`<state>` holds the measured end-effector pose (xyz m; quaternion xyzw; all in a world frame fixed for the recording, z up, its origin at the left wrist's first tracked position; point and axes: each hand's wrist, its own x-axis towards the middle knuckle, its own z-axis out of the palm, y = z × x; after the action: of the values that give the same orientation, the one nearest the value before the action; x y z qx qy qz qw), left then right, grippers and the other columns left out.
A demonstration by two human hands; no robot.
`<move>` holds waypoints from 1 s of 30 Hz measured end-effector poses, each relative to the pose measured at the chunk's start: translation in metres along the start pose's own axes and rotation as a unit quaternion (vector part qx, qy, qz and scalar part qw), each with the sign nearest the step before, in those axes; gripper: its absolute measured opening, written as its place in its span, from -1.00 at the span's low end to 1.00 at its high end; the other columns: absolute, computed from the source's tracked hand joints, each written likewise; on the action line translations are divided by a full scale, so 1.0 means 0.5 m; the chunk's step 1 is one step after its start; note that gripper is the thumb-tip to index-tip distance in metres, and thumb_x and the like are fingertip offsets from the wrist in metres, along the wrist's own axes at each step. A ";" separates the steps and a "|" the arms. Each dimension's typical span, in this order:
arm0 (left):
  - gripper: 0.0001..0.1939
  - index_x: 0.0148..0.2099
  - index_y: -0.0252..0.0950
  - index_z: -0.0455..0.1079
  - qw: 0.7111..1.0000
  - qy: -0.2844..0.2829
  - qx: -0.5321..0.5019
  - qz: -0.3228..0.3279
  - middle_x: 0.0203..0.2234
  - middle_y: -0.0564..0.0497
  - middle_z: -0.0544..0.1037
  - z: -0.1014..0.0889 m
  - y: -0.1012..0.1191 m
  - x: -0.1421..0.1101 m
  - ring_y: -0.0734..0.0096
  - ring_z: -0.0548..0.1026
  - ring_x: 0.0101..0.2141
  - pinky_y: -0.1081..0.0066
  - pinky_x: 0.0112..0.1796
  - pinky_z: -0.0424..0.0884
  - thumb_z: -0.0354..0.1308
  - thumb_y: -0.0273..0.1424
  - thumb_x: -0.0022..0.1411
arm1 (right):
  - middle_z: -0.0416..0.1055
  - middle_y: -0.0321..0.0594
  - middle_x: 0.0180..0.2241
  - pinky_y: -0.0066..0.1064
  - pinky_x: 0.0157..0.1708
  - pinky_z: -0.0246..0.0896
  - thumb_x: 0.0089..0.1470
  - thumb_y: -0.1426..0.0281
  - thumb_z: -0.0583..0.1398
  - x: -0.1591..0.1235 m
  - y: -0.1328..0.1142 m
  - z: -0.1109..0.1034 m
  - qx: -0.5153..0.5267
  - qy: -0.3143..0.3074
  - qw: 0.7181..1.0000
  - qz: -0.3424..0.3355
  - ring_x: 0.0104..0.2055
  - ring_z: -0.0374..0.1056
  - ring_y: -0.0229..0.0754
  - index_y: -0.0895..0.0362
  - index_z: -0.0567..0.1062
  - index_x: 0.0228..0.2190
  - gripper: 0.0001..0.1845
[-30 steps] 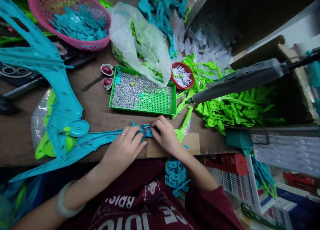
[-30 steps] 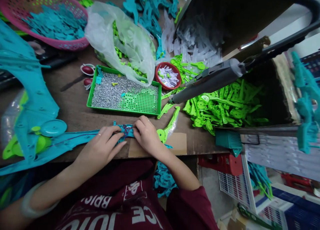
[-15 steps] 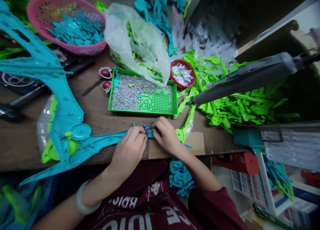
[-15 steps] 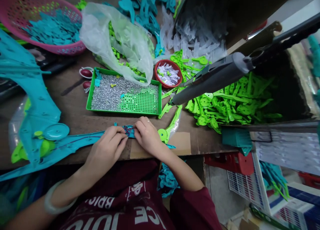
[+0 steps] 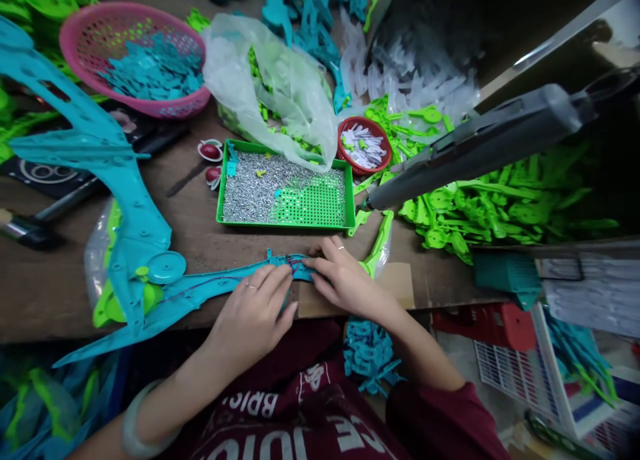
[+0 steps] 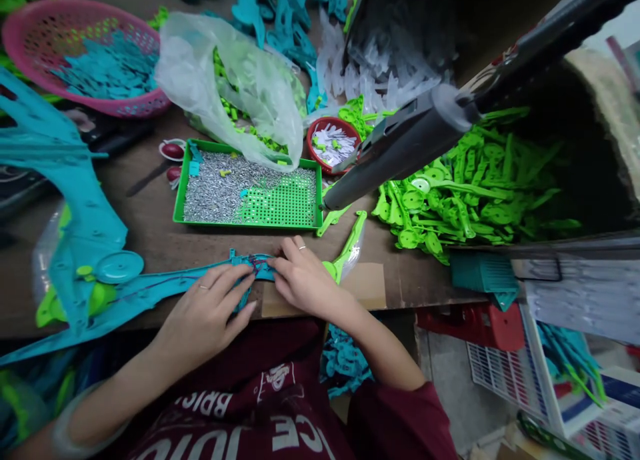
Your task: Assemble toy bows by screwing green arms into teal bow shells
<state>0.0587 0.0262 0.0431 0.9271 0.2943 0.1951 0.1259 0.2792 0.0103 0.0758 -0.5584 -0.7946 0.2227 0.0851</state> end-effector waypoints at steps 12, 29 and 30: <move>-0.68 0.12 -0.42 0.46 0.998 0.006 0.057 0.033 0.09 -0.23 0.54 0.022 0.001 0.010 0.05 0.50 0.00 0.12 -0.06 0.46 0.10 -0.44 0.38 | 0.34 -0.01 -0.18 -0.11 -0.13 0.33 0.33 0.40 0.05 -0.016 0.027 0.017 -0.005 0.051 0.997 -0.057 -0.11 0.20 -0.02 0.17 0.53 -0.06 -0.71; -0.57 0.15 -0.56 0.43 0.992 0.067 0.104 0.038 0.02 -0.30 0.56 0.060 0.023 -0.018 0.06 0.51 0.00 0.15 0.03 0.46 -0.09 -0.63 0.33 | 0.37 0.00 -0.17 -0.20 -0.19 0.31 0.29 0.51 0.04 0.020 0.026 0.024 -0.028 0.034 0.992 -0.121 -0.13 0.19 -0.03 0.18 0.52 -0.11 -0.73; -0.59 0.13 -0.57 0.44 0.992 0.070 0.102 0.037 0.00 -0.29 0.57 0.058 0.023 -0.016 0.06 0.52 -0.02 0.15 0.00 0.47 -0.09 -0.63 0.33 | 0.37 0.01 -0.16 -0.19 -0.17 0.32 0.29 0.50 0.04 0.021 0.024 0.019 -0.023 0.024 0.993 -0.116 -0.11 0.19 -0.03 0.18 0.52 -0.11 -0.72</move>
<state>0.0710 0.0088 0.0188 0.9295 0.2860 0.2328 0.0030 0.2821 0.0208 0.0609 -0.4692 -0.8567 0.1800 0.1164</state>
